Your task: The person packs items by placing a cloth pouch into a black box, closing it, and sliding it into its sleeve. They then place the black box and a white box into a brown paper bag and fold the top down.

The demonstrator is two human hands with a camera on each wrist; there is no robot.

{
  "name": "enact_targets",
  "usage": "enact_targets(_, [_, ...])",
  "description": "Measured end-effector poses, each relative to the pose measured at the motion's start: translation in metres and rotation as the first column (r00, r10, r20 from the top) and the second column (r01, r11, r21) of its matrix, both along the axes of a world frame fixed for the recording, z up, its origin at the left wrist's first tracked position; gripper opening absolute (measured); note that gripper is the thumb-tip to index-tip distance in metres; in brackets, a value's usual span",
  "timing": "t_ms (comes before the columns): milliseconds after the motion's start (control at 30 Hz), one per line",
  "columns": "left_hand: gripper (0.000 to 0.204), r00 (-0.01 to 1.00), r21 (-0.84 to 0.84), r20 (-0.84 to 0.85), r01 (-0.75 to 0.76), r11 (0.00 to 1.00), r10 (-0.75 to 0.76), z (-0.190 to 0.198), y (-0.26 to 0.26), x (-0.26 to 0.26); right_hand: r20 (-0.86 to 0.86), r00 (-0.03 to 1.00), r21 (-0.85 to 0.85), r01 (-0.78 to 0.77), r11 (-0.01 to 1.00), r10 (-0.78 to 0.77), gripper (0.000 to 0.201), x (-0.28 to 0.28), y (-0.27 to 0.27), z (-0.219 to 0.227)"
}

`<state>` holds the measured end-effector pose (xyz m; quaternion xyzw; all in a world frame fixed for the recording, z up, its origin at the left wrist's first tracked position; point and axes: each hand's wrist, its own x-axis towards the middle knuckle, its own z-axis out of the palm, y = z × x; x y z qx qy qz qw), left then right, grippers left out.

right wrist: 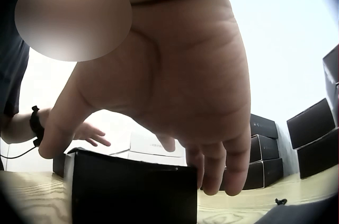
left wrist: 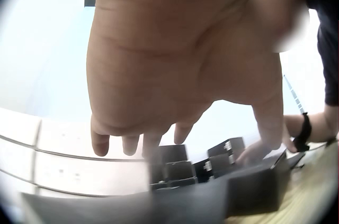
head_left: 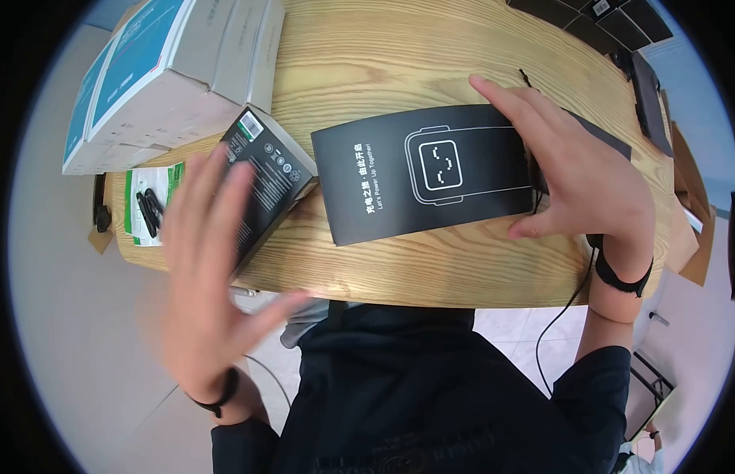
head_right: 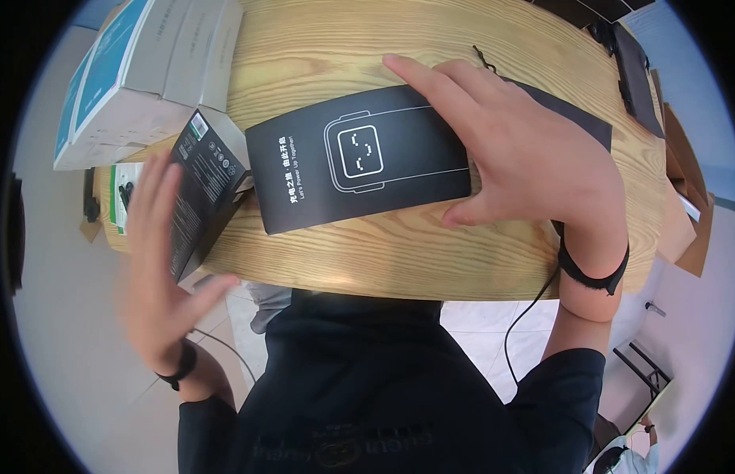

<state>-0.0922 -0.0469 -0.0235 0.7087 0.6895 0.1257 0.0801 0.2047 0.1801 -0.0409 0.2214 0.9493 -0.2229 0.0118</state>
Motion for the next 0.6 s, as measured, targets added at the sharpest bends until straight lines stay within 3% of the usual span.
enact_targets(100, [0.109, 0.991, -0.039, 0.01, 0.131, 0.991, -0.131, 0.0, 0.028, 0.051, 0.003, 1.0, -0.041, -0.013, 0.999, 0.013, 0.13, 0.002, 0.001, 0.0])
enact_targets(233, [0.104, 0.987, -0.022, 0.088, 0.137, 0.99, -0.135, -0.015, 0.066, 0.088, -0.068, 0.997, -0.085, -0.043, 0.995, 0.037, 0.127, 0.003, 0.001, -0.003])
enact_targets(400, [0.101, 0.99, 0.019, 0.036, 0.137, 0.99, -0.138, -0.029, 0.089, 0.097, -0.016, 1.0, -0.162, -0.007, 0.987, 0.004, 0.132, 0.003, 0.002, -0.001])
enact_targets(600, [0.102, 0.95, -0.027, 0.264, 0.18, 0.983, -0.166, -0.023, 0.099, 0.086, -0.069, 0.998, -0.219, -0.017, 0.976, 0.002, 0.144, 0.008, 0.009, -0.001])
